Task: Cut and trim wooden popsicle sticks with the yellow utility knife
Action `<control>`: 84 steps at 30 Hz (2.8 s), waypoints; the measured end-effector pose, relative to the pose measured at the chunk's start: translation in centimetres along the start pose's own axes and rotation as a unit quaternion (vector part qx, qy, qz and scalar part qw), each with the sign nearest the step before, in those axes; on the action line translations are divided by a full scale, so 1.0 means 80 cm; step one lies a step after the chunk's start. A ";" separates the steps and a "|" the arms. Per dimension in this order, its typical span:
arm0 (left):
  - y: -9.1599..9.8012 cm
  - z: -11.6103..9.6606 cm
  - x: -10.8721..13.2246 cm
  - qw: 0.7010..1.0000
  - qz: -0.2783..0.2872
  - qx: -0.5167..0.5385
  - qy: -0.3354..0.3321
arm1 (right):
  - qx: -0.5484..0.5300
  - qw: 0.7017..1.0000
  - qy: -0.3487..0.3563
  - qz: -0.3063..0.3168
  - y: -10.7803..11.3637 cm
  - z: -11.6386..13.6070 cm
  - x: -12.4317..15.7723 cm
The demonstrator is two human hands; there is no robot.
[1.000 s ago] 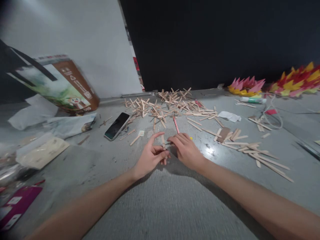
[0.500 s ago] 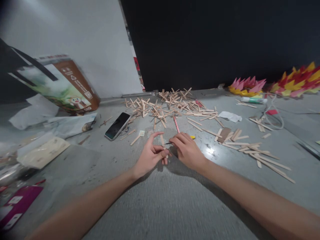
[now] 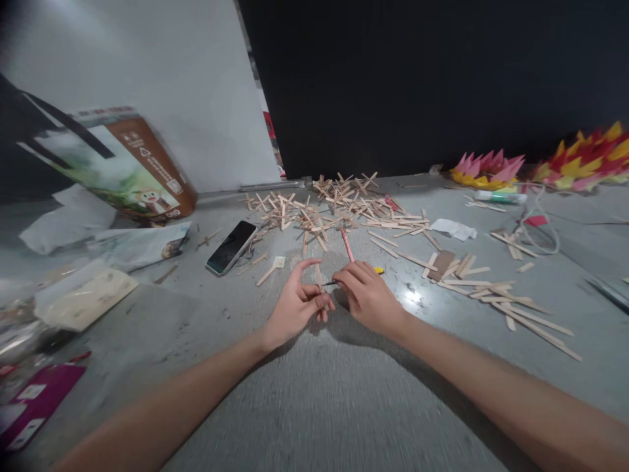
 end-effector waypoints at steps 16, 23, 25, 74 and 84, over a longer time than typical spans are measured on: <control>0.000 0.001 0.000 1.000 0.002 -0.001 0.000 | 0.012 1.000 0.004 0.010 -0.004 -0.003 0.001; 0.001 0.005 -0.001 1.000 -0.004 0.001 0.008 | 0.019 0.999 0.024 0.035 -0.011 -0.003 0.004; 0.000 0.006 -0.001 1.000 -0.001 -0.001 0.011 | 0.022 0.999 0.032 0.036 -0.010 0.001 0.003; -0.002 0.005 0.001 1.000 0.001 0.005 0.013 | 0.034 0.997 0.053 0.036 -0.008 0.010 0.002; -0.001 0.006 0.001 1.000 -0.002 0.002 0.008 | 0.048 0.997 0.046 0.030 -0.007 0.010 0.001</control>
Point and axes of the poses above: each hand's wrist, its own x-axis away from the middle knuckle, its own y-axis out of the back of the hand, z = x × y, the point moved 9 cm from there along -x, towards the middle knuckle, and after that the axes turned 5 degrees about z, right-handed, at the moved point
